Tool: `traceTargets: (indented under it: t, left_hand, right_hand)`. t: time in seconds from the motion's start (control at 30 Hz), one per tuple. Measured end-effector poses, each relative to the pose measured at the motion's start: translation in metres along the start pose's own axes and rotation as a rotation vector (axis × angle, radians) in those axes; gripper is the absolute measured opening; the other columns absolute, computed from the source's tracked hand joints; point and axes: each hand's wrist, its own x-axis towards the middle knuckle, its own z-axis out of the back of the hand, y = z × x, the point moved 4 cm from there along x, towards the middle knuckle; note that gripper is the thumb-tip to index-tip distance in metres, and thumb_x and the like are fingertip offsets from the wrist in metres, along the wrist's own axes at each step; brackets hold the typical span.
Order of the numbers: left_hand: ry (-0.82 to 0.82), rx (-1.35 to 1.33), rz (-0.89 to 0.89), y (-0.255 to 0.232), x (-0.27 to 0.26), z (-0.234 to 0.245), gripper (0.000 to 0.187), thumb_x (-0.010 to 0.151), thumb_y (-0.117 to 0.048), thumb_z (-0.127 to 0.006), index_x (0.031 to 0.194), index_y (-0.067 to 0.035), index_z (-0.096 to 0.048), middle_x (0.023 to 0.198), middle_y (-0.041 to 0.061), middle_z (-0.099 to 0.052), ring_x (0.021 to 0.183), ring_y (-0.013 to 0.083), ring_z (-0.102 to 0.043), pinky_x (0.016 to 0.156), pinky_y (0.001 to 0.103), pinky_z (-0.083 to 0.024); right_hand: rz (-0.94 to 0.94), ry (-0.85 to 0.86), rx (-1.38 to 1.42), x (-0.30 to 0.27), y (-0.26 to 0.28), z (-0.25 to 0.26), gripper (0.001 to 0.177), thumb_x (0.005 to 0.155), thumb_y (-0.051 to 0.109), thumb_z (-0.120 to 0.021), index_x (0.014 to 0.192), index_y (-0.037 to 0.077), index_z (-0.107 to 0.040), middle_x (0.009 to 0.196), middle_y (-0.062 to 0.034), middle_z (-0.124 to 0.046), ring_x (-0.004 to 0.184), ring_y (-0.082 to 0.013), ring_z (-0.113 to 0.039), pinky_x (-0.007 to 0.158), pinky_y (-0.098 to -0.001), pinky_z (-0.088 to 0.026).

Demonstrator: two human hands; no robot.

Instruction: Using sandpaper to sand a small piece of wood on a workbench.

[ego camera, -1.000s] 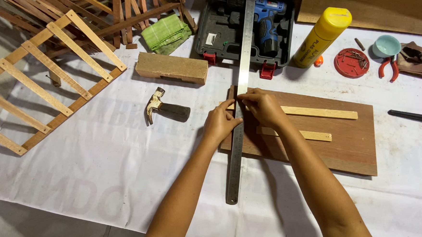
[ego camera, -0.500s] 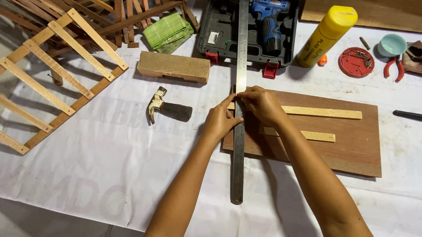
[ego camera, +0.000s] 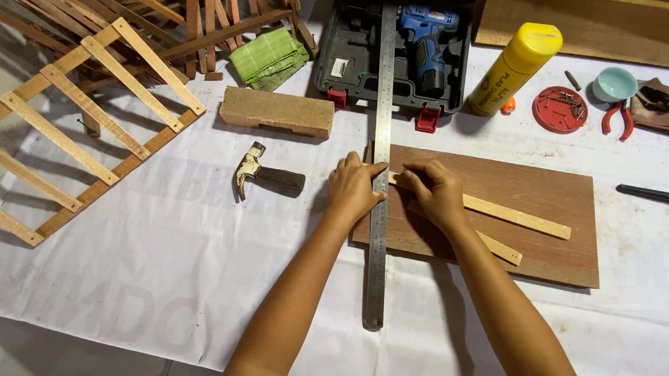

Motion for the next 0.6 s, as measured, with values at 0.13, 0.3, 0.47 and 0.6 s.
traceTargets:
  t: [0.13, 0.3, 0.47, 0.6]
  left_hand:
    - [-0.141, 0.018, -0.092, 0.005, 0.004, -0.006, 0.071, 0.065, -0.035, -0.095, 0.131, -0.038, -0.07, 0.148, 0.01, -0.049, 0.13, 0.0299, -0.044, 0.108, 0.046, -0.041]
    - [-0.015, -0.144, -0.056, 0.015, 0.007, -0.012, 0.067, 0.069, -0.038, -0.091, 0.132, -0.038, -0.066, 0.144, 0.004, -0.051, 0.129, 0.0232, -0.049, 0.104, 0.043, -0.046]
    - [0.051, -0.155, 0.006, 0.013, 0.006, -0.008, 0.067, 0.069, -0.038, -0.09, 0.132, -0.041, -0.067, 0.137, 0.002, -0.055, 0.125, 0.0214, -0.051, 0.105, 0.039, -0.05]
    - [0.005, -0.215, -0.011, 0.016, 0.009, -0.013, 0.066, 0.066, -0.035, -0.093, 0.127, -0.04, -0.071, 0.134, 0.0, -0.055, 0.124, 0.0217, -0.048, 0.11, 0.04, -0.043]
  right_hand:
    - [-0.04, 0.047, 0.064, 0.005, 0.002, 0.001, 0.019, 0.094, 0.01, -0.074, 0.113, 0.007, -0.076, 0.109, -0.0066, -0.077, 0.099, -0.0168, -0.074, 0.085, -0.0296, -0.06]
    - [-0.15, 0.115, 0.06, 0.009, 0.0, 0.002, 0.021, 0.093, 0.011, -0.073, 0.113, 0.008, -0.077, 0.11, -0.006, -0.077, 0.098, -0.017, -0.074, 0.086, -0.0299, -0.061]
    - [-0.178, 0.126, 0.069, 0.017, -0.002, -0.002, 0.02, 0.093, 0.012, -0.073, 0.112, 0.01, -0.077, 0.111, -0.0061, -0.077, 0.099, -0.0164, -0.075, 0.087, -0.0302, -0.063]
    - [-0.132, 0.133, 0.098, 0.018, -0.003, -0.001, 0.02, 0.093, 0.011, -0.073, 0.113, 0.008, -0.077, 0.112, -0.0072, -0.076, 0.101, -0.0169, -0.074, 0.089, -0.0295, -0.062]
